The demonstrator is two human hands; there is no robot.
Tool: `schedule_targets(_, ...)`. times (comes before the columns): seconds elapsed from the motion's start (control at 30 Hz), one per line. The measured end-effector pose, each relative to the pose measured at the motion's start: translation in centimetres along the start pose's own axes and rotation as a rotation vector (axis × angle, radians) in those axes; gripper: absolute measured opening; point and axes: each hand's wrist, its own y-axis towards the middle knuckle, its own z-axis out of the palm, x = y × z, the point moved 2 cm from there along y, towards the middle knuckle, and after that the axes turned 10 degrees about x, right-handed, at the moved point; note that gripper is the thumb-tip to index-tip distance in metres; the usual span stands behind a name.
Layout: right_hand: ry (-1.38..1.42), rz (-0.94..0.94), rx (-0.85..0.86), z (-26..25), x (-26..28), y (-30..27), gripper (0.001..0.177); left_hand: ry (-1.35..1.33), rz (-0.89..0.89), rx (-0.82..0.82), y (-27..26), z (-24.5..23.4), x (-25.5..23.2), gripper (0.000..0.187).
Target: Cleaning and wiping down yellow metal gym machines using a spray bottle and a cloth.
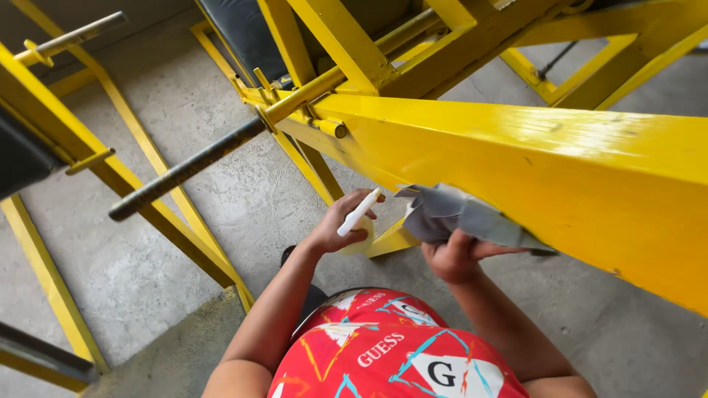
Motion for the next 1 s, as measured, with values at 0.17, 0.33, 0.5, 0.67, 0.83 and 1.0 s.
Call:
schedule_targets(0.17,-0.597,0.023,-0.174,-1.4,9.3,6.8,0.091,-0.042,0.007,0.208,1.2,-5.9,1.5,0.075)
schedule_targets(0.33,-0.853,0.320,-0.048,9.8,5.0,2.0,0.086,0.048,0.047,0.339,2.1,-11.1,2.9,0.075)
schedule_targets(0.5,-0.988,0.325,0.207,20.7,0.1,0.1,0.052,0.330,-0.144,0.240,3.0,-15.1,5.9,0.076)
schedule_targets(0.67,-1.121,0.238,0.093,25.9,2.0,3.0,0.035,0.395,-0.165,0.246,2.9,-17.2,7.4,0.079)
schedule_targets(0.83,-1.096,0.176,0.195,28.6,0.5,1.2,0.029,0.292,-0.152,0.284,2.5,-17.1,10.3,0.078)
schedule_targets(1.0,-1.036,0.418,0.109,22.3,4.5,3.8,0.044,0.274,-0.079,0.422,3.5,-16.5,5.6,0.076)
